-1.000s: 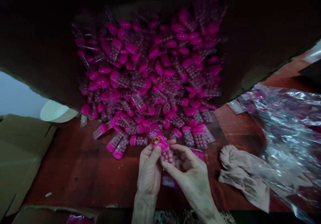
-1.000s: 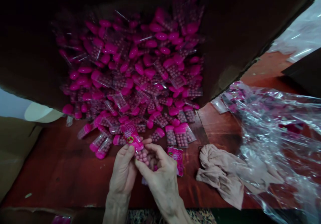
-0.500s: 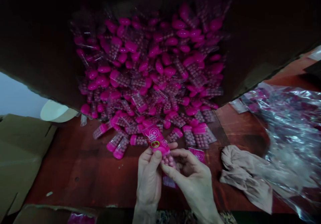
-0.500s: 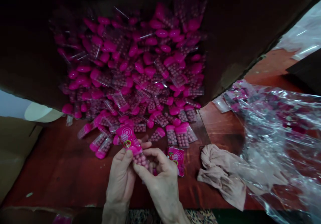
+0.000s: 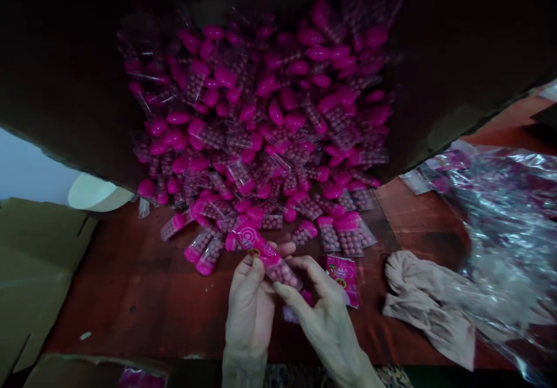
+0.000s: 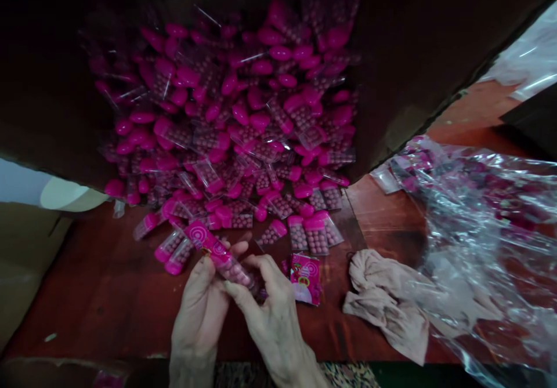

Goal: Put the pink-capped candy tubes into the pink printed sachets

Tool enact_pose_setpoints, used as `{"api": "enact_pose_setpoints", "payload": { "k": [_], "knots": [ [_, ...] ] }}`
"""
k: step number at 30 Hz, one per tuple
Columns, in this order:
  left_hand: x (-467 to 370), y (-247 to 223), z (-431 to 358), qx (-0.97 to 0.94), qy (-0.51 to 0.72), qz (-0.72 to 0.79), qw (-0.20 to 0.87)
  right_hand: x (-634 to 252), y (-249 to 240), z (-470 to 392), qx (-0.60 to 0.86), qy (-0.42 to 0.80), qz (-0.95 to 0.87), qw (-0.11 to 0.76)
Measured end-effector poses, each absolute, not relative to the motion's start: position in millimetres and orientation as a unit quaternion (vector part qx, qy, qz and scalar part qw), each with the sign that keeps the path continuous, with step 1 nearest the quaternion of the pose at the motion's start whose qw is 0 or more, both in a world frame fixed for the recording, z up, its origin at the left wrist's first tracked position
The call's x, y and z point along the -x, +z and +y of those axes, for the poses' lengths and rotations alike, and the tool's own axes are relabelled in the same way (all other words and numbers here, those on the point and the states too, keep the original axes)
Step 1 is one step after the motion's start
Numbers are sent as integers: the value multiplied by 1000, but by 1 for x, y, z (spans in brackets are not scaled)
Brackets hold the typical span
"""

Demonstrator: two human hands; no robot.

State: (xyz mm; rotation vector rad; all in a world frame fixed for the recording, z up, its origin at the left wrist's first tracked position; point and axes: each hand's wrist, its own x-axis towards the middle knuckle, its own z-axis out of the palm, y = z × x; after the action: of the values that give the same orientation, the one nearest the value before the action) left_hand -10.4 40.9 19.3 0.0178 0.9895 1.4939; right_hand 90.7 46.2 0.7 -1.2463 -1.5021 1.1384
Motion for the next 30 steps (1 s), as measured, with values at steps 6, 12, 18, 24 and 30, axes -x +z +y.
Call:
{"api": "enact_pose_setpoints", "payload": {
  "k": [6, 12, 18, 24, 30],
  "knots": [
    [1, 21, 43, -35, 659, 454, 598, -87, 5, 39, 492, 469, -608, 409],
    [-7, 27, 40, -37, 644, 440, 624, -88, 5, 36, 479, 417, -629, 449],
    [-3, 25, 40, -17, 647, 439, 623, -88, 2, 40, 473, 507, -590, 413],
    [-7, 23, 39, -45, 656, 462, 596, -89, 1, 37, 482, 499, -581, 425],
    [-12, 26, 33, -56, 658, 452, 599, -88, 6, 31, 474, 415, -628, 458]
  ]
}}
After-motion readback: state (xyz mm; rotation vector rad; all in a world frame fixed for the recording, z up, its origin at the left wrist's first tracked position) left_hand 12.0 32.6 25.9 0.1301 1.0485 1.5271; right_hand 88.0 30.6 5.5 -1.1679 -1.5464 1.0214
